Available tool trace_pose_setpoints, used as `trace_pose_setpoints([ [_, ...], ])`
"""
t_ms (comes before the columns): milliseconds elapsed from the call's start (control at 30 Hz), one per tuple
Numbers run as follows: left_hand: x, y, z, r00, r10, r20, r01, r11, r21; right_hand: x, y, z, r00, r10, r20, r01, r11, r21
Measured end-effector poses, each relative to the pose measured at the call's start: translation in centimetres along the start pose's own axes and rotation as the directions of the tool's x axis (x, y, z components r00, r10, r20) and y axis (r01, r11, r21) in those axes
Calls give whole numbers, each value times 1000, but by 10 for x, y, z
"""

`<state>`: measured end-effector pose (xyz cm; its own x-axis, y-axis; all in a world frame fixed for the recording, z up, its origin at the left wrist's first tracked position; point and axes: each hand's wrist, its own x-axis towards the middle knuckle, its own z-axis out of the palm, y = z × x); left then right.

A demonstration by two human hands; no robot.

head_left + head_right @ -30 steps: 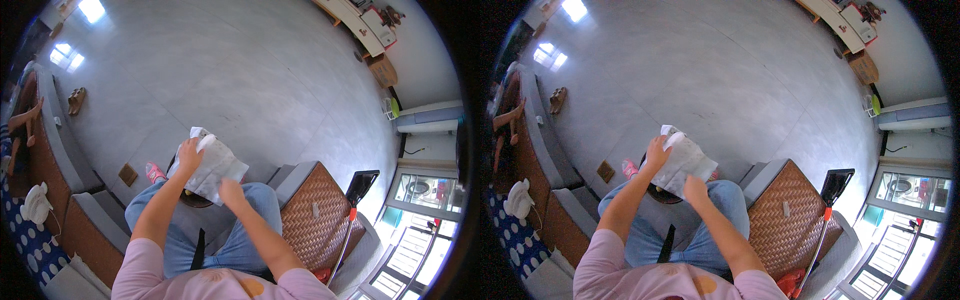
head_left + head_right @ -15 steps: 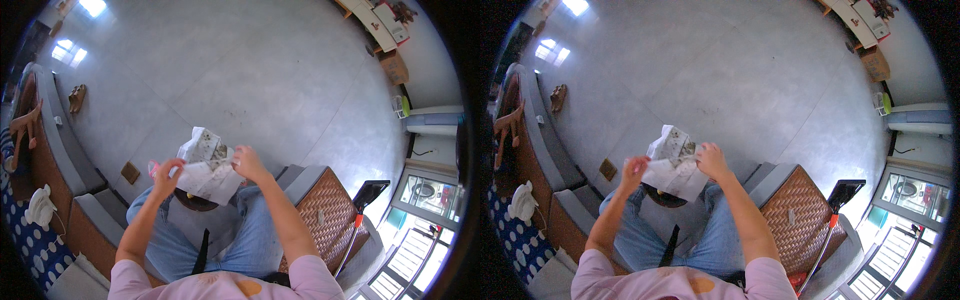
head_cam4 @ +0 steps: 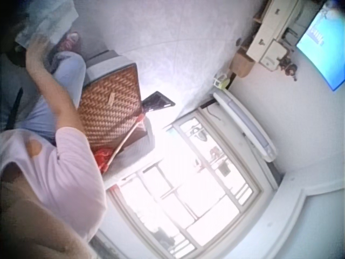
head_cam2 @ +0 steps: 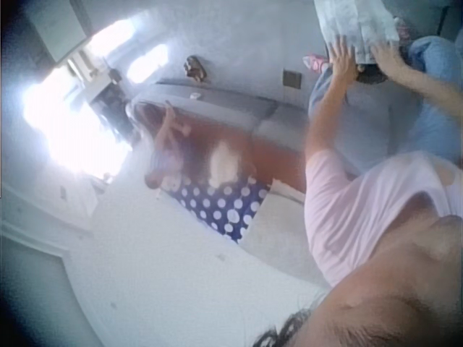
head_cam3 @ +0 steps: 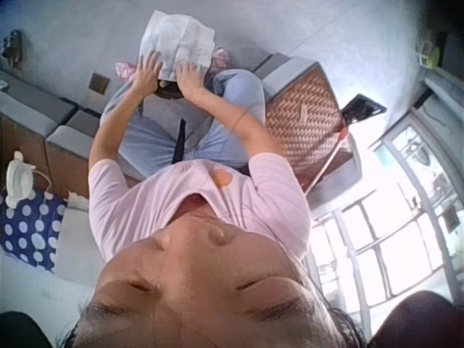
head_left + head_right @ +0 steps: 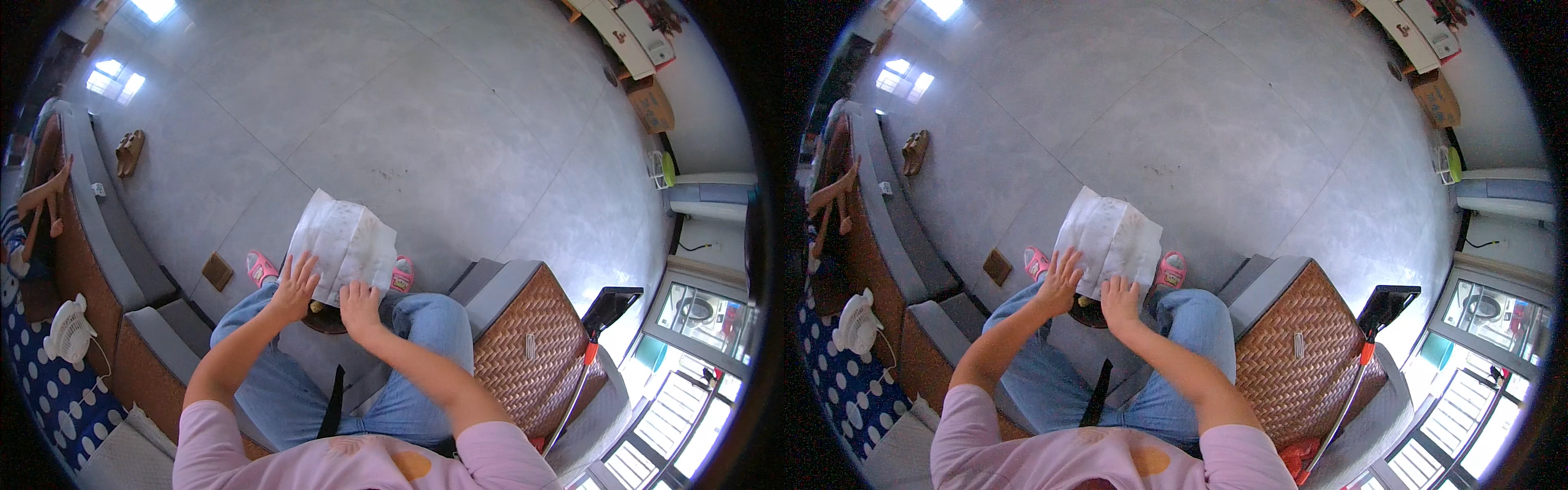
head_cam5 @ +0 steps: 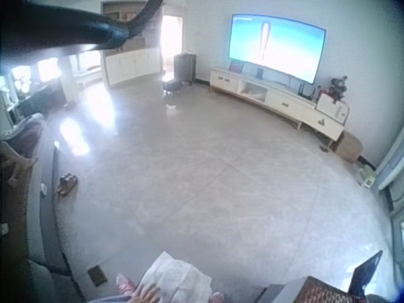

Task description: The person removes a cloth from a mop head and wipes a tiled floor area with a white tissue while sitting on the floor. They fold the tissue to expose clean sides and wipe around a trash bin and sofa base, then discard the tissue and pick up the mop.

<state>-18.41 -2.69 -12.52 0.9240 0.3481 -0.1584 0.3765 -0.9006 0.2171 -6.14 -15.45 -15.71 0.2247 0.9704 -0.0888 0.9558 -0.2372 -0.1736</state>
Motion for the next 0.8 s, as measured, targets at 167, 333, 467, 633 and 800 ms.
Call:
trace_pose_setpoints([
  [167,-10,-19,30,998,55,-24,-54,998,33,-11,-11,21,997,-9,79,12,999,-42],
  [333,-22,-17,-3,964,250,94,-222,945,-243,-29,11,-25,956,-293,32,268,909,320],
  [467,-30,-9,-21,938,329,110,-233,832,-503,-40,25,-45,915,-344,209,141,760,635],
  [633,-17,-8,-29,953,164,257,46,757,-652,-12,18,-60,955,-282,87,184,799,573],
  [800,12,-34,-41,949,-22,316,260,623,-738,38,39,-43,946,-113,303,-156,662,733],
])
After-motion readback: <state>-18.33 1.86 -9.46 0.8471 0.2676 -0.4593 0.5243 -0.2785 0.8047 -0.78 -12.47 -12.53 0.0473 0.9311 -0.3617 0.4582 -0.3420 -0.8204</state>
